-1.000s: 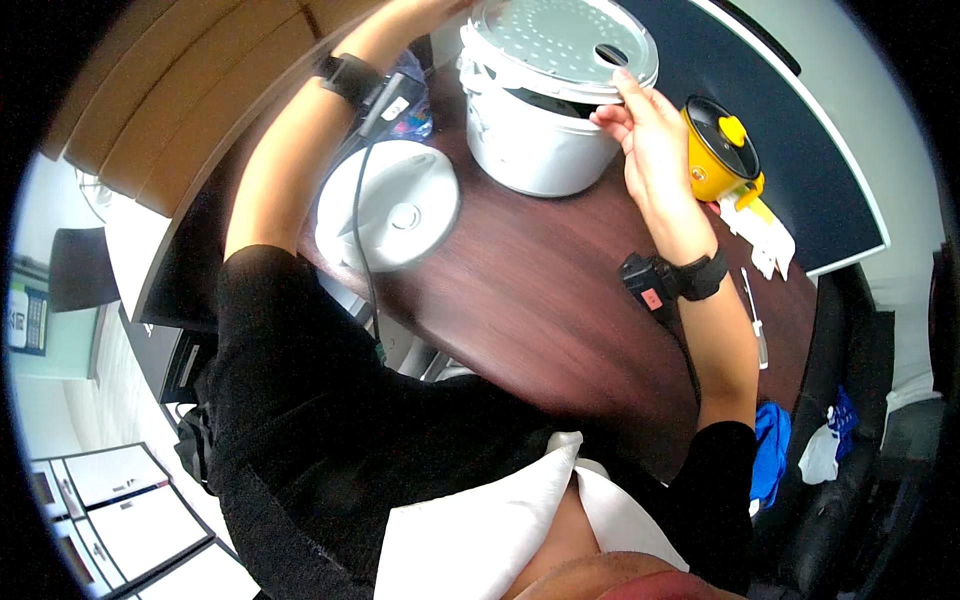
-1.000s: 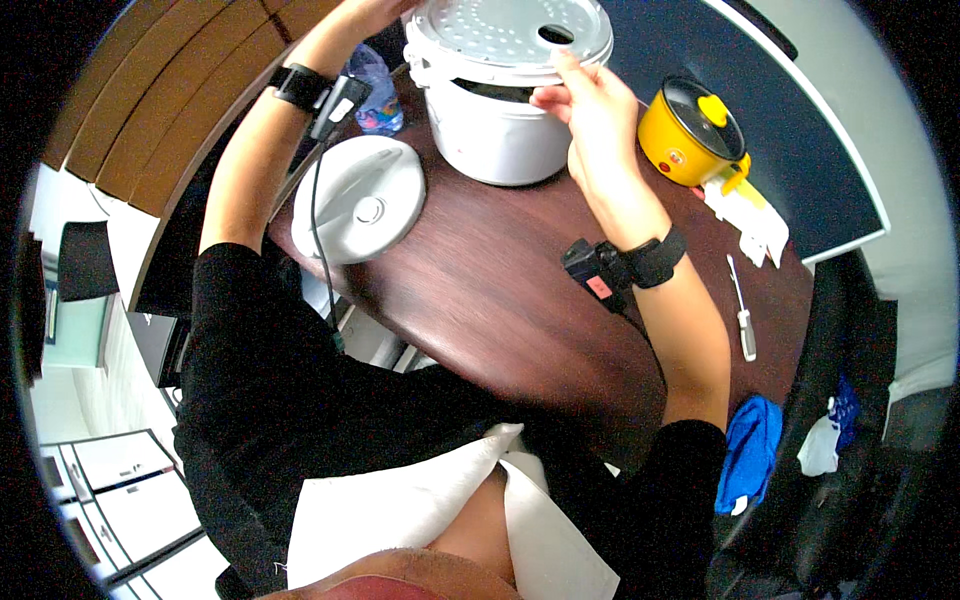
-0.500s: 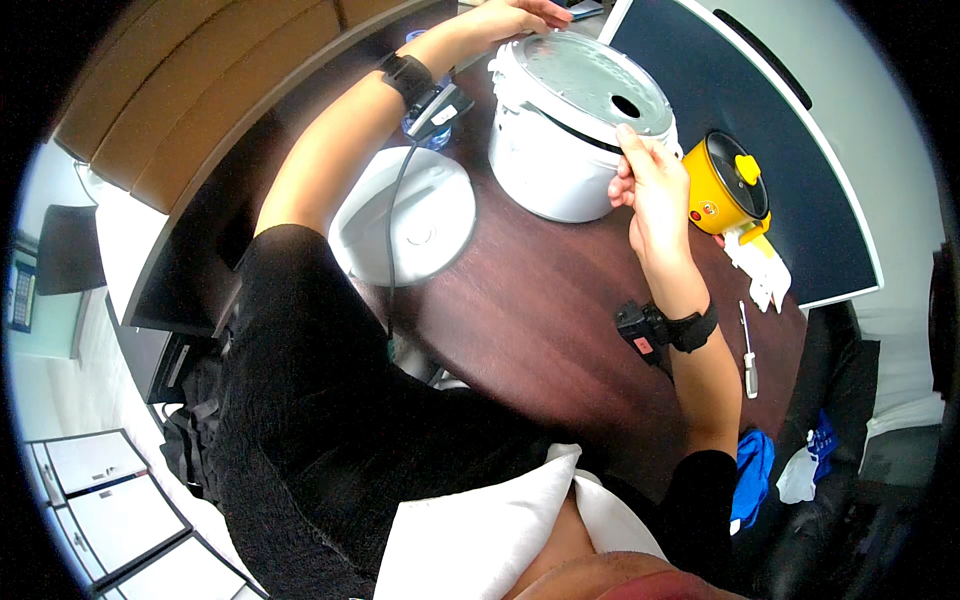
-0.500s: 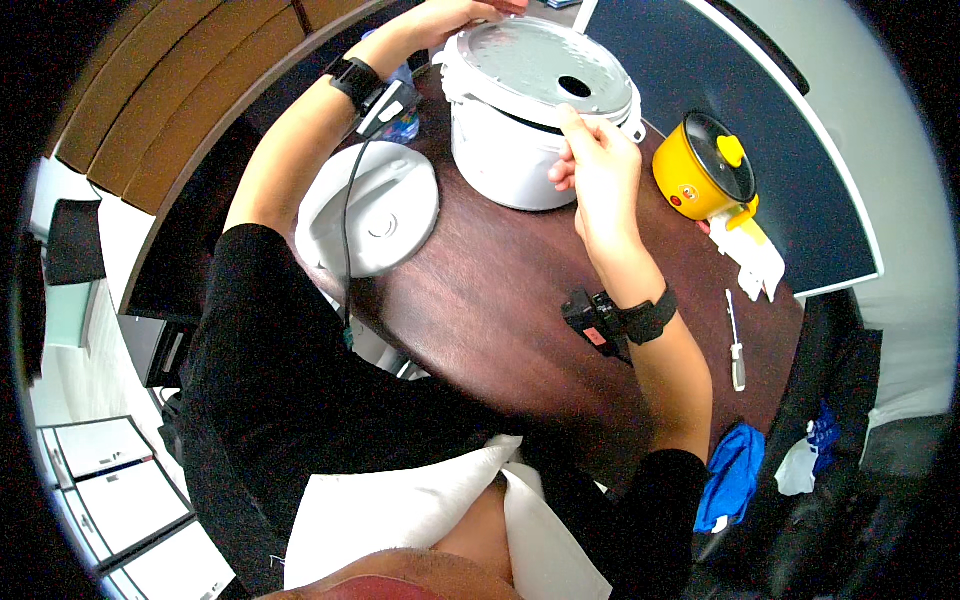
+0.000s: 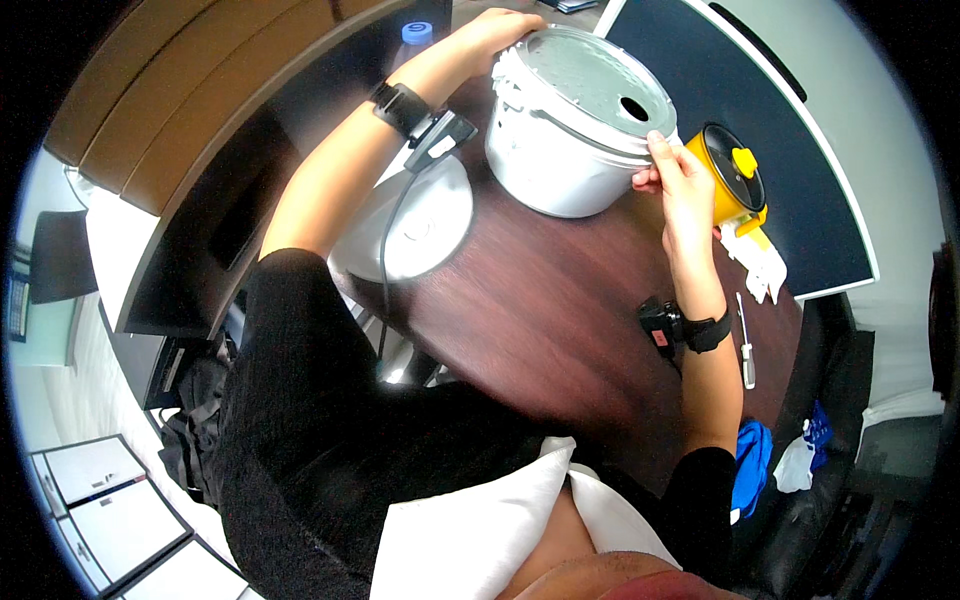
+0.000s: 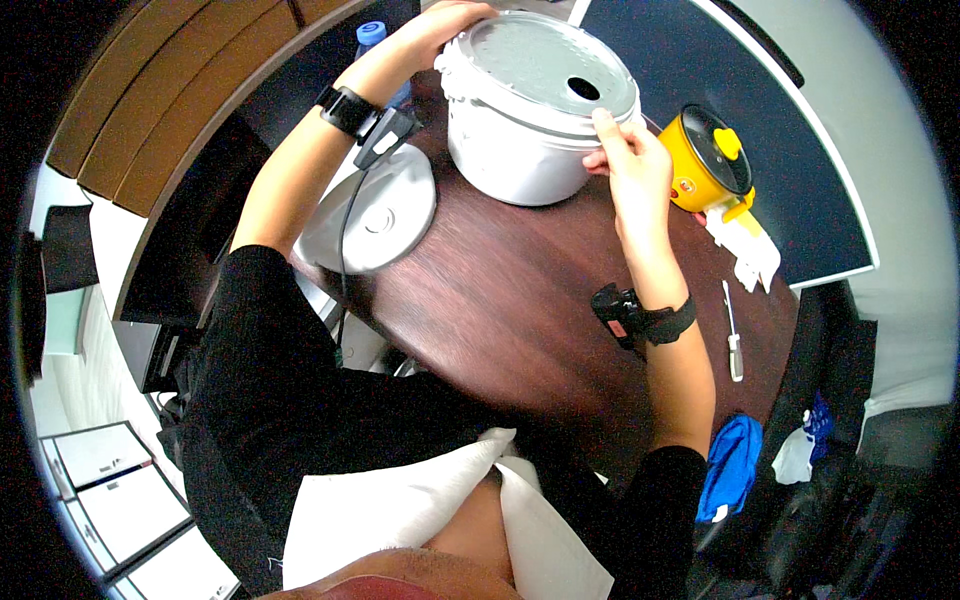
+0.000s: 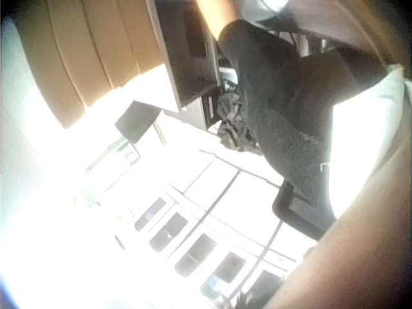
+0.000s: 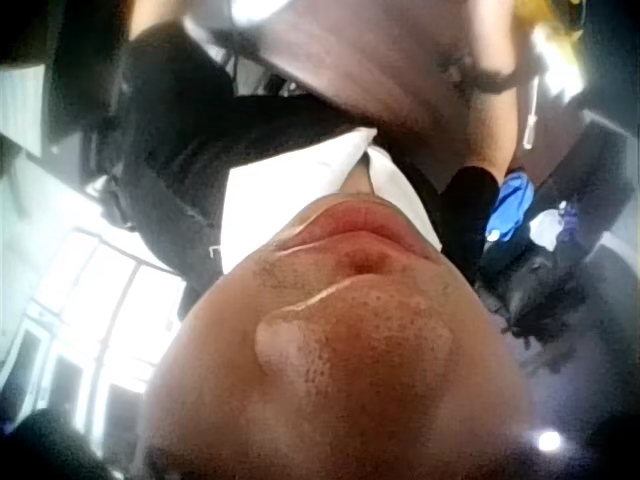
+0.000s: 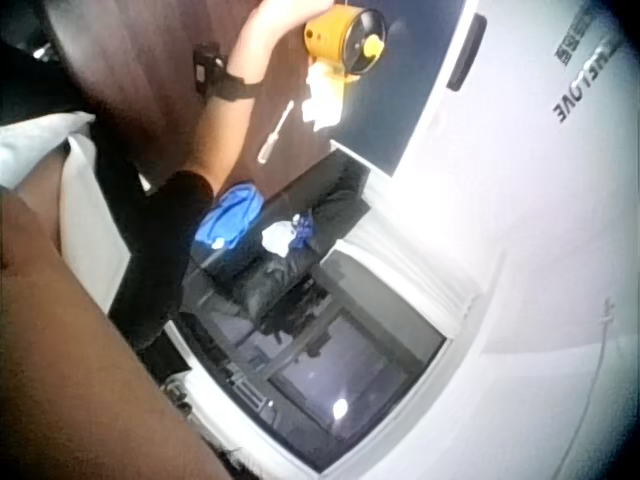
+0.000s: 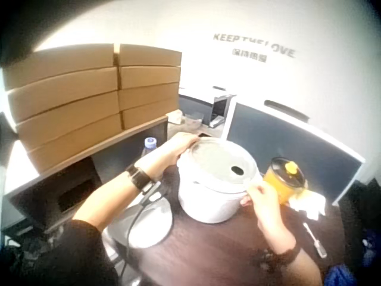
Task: The person uses a screwdriver to remove screws from a circular metal lid, then places the lid onto a white rice cooker and secures it. The person wipes the lid with a blue cloth.
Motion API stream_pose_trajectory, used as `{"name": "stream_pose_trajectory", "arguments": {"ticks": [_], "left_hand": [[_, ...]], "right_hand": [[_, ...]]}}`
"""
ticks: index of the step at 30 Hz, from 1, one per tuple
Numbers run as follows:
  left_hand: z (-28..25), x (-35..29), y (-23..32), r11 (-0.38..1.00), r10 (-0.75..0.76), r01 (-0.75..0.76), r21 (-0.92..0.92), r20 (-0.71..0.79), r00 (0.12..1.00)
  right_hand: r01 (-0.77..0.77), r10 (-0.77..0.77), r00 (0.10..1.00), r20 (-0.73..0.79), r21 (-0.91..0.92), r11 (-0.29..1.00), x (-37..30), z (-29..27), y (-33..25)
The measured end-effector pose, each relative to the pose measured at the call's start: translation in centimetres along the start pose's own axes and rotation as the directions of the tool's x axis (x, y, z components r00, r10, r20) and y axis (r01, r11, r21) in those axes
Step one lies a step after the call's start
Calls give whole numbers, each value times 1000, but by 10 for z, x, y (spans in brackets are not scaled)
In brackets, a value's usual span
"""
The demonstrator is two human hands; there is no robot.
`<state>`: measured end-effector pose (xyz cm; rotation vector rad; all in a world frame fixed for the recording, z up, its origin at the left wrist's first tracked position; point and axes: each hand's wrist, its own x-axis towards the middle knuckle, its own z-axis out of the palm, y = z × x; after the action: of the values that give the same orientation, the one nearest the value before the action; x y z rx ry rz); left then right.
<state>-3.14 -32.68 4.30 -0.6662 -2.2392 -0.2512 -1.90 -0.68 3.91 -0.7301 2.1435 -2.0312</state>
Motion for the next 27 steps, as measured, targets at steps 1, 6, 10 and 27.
{"name": "stream_pose_trajectory", "arguments": {"ticks": [1,6,10,27], "left_hand": [[0,4,9,857,-403,396,-329,50,914],[3,7,87,160,-842,671,-724,254,475],[-14,-8,144,395,-715,626,-672,203,669],[-8,14,154,372,-769,808,-457,335,544]], "right_hand": [[-5,5,1000,7,-36,999,-1,-5,-1],[16,-27,994,-101,-105,994,5,-44,10],[-68,61,995,-82,-92,993,7,-75,4],[126,-201,965,-171,-373,919,3,-89,11]]}}
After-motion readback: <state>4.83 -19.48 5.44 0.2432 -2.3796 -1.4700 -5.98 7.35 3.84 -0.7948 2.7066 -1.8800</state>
